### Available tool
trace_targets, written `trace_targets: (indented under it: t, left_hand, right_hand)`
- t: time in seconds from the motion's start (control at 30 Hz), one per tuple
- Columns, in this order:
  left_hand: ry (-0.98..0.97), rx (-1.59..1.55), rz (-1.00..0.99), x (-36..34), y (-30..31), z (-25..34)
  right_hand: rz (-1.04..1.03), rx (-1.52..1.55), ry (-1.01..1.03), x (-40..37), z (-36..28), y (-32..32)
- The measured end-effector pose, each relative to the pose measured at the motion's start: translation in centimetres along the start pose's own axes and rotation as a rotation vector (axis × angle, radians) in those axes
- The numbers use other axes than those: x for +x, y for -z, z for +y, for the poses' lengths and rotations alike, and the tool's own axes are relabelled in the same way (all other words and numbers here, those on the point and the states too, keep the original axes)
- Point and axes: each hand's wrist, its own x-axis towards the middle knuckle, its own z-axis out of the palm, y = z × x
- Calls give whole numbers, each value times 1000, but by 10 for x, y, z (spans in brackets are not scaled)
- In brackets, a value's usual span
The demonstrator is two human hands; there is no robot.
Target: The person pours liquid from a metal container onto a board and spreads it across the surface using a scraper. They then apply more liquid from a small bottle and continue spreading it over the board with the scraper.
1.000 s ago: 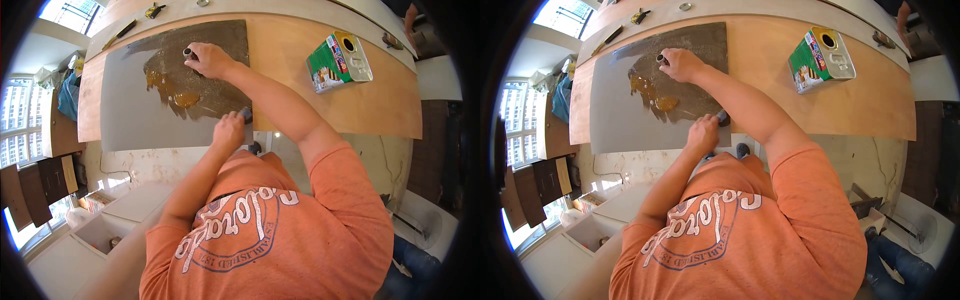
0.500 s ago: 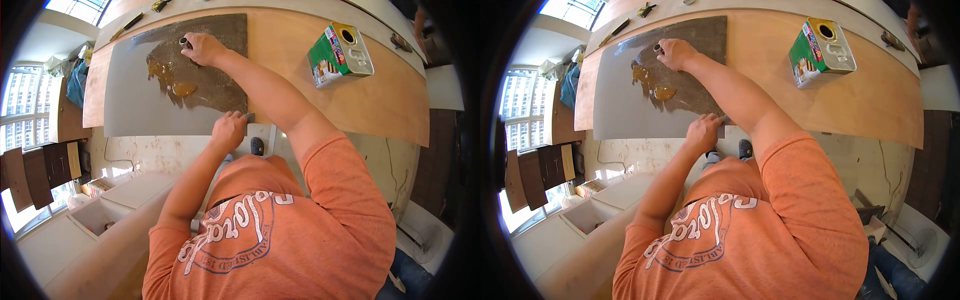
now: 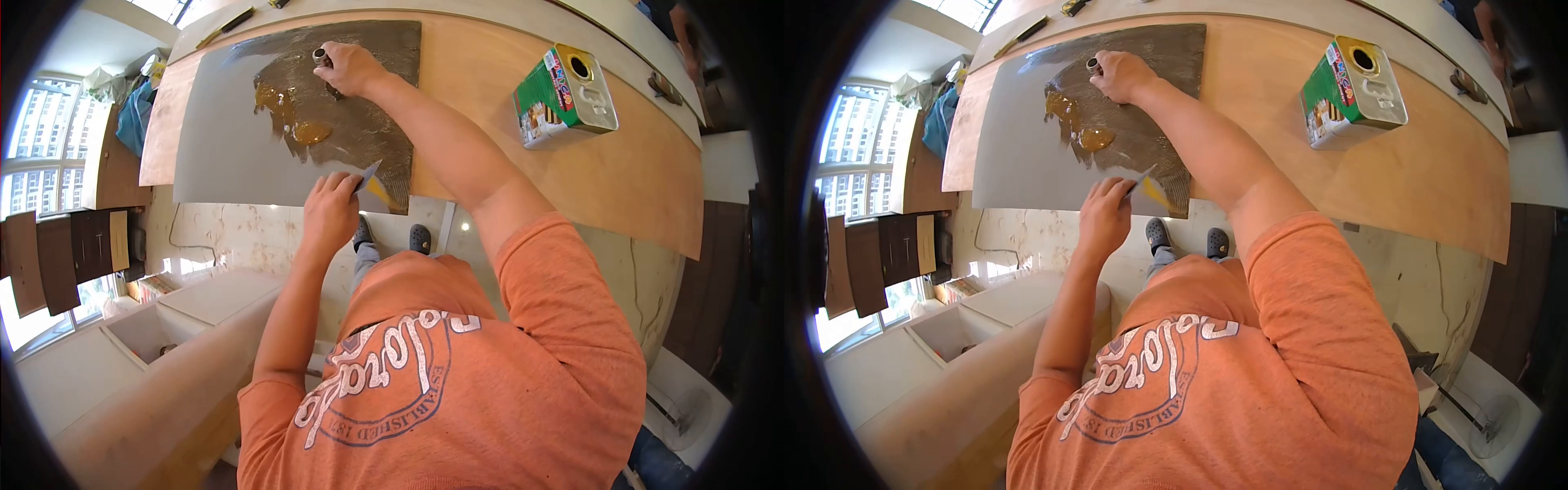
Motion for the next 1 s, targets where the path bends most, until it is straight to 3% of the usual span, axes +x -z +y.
trace_targets:
  t: [0.17,0.27,0.37,0.47,0.6,0.8,1.0]
  left_hand:
    - [-120,84,-125,-26,-30,-22]
    - [-79,118,-75,-14,-25,-15]
    - [82,198,-49,4,-44,-26]
    - [112,212,-127,5,-63,-22]
    - [-128,143,-300,-15,-67,6]
    - [-232,86,-569,-58,-41,4]
    - [-148,26,-175,-28,3,-15]
  right_hand:
    - [29,-12,59,6,3,-1]
    - [23,-17,29,-1,0,-3]
    - [29,-12,27,-1,2,-7]
    - [30,4,23,-2,3,-8]
    - [7,1,-14,-3,1,-5]
    - [18,28,-19,-3,3,-5]
    - [101,17,0,-4,5,-5]
